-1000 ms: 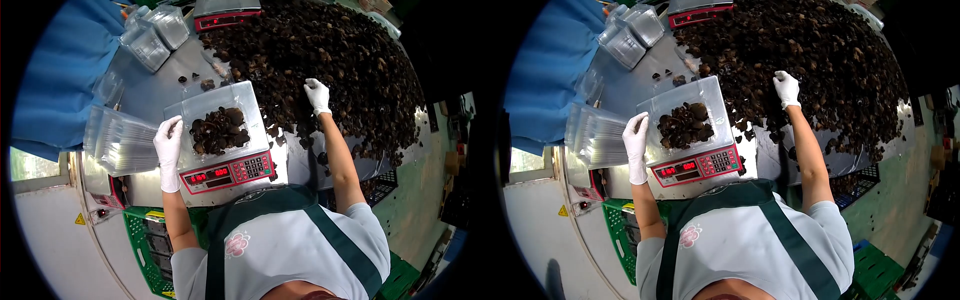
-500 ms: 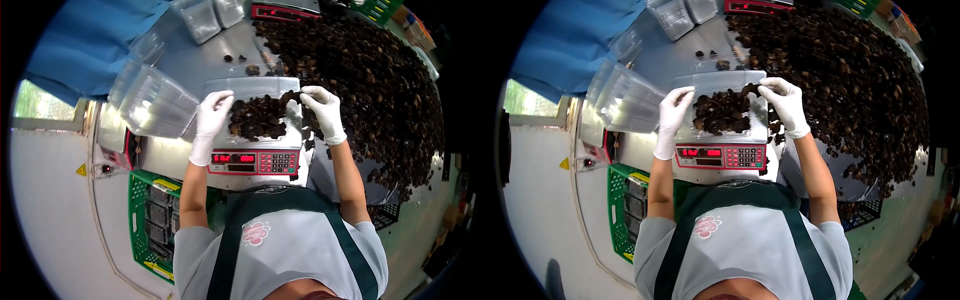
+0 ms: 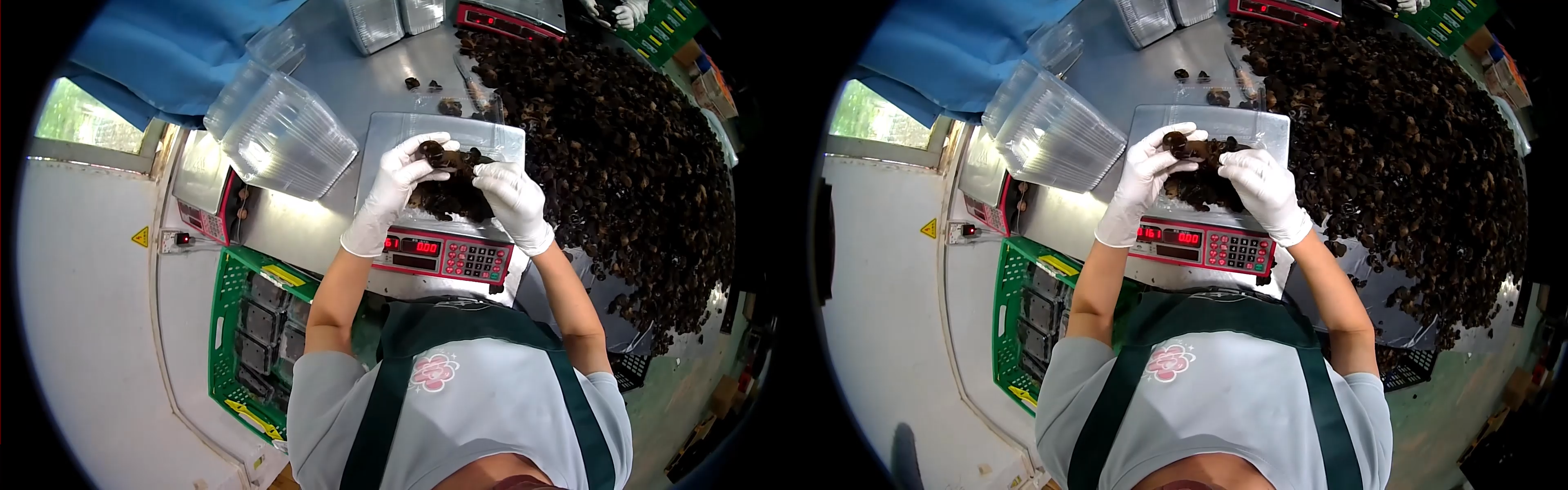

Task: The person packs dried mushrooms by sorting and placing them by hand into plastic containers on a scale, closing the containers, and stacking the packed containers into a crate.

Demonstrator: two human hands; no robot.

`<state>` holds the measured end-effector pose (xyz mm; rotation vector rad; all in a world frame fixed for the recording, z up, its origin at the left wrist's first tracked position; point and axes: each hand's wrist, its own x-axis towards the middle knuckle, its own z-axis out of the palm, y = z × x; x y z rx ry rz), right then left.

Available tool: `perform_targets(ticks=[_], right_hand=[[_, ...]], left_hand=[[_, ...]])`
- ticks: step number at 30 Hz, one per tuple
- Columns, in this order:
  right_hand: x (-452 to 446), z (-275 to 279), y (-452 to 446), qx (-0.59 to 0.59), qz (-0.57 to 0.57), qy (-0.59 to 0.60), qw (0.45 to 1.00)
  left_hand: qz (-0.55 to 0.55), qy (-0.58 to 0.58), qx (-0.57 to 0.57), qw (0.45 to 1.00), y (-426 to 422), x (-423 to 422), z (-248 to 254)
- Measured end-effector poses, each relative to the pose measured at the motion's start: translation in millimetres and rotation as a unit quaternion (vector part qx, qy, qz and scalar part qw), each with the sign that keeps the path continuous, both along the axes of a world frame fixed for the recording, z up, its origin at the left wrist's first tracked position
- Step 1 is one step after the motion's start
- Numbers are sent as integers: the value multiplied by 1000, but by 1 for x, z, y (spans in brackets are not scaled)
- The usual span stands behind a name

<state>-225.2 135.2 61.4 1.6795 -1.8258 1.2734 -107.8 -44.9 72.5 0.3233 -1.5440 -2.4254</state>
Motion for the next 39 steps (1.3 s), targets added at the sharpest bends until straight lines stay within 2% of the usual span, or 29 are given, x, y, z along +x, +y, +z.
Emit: perform_targets(ticks=[1,2,4,5,6,7,8,10,12,13,15,16,18,19,22,26,30,36,38,39], right_hand=[[-2,-2,1,23,-5,73,997],[-2,-4,3,23,-4,71,997],[-3,-7,6,65,-13,134,989],[-4,-11,6,85,-21,136,987],[-5,-13,7,86,-21,134,987],[-6,-15,8,131,-19,137,982],[-9,-16,9,174,-18,140,975],[-11,-20,16,138,-37,78,987],[-15,-13,24,126,-62,-19,990],[-17,-10,27,103,-88,-37,990],[-30,-17,33,77,-138,-129,979],[-35,-21,33,60,-169,-195,964],[-46,-18,33,108,-199,-415,881],[-60,-26,34,132,-187,-392,891],[-82,-37,22,90,-97,-521,843],[-90,-40,-6,81,-71,-591,799],[-93,-36,-20,9,-47,-650,758],[-71,-17,7,-30,-2,-637,770],[-49,-10,24,65,-47,-562,823],[-33,-9,29,87,-67,-559,822]], left_hand=[[18,-10,-19,1000,0,-1,2],[18,-11,-19,1000,-2,-1,-2],[6,65,-177,982,-8,0,-15],[18,46,-250,967,-10,0,-20],[16,44,-249,967,-12,2,-24],[43,42,-400,914,-15,3,-27],[69,41,-542,836,-19,5,-30],[56,23,-532,845,-28,9,-32],[59,65,-501,861,-39,17,-30],[71,57,-436,895,-41,21,-23],[146,10,-423,894,-51,23,-24],[177,-21,-408,895,-56,25,-24],[207,-62,-339,916,-64,28,-20],[219,-73,-298,926,-68,29,-20],[224,-112,-233,940,-74,32,-17],[203,-145,-206,946,-77,32,-19],[190,-145,-212,948,-78,31,-24],[172,-145,-201,953,-69,32,-18],[174,-142,-186,957,-62,33,-24],[161,-112,-182,963,-59,35,-32]])
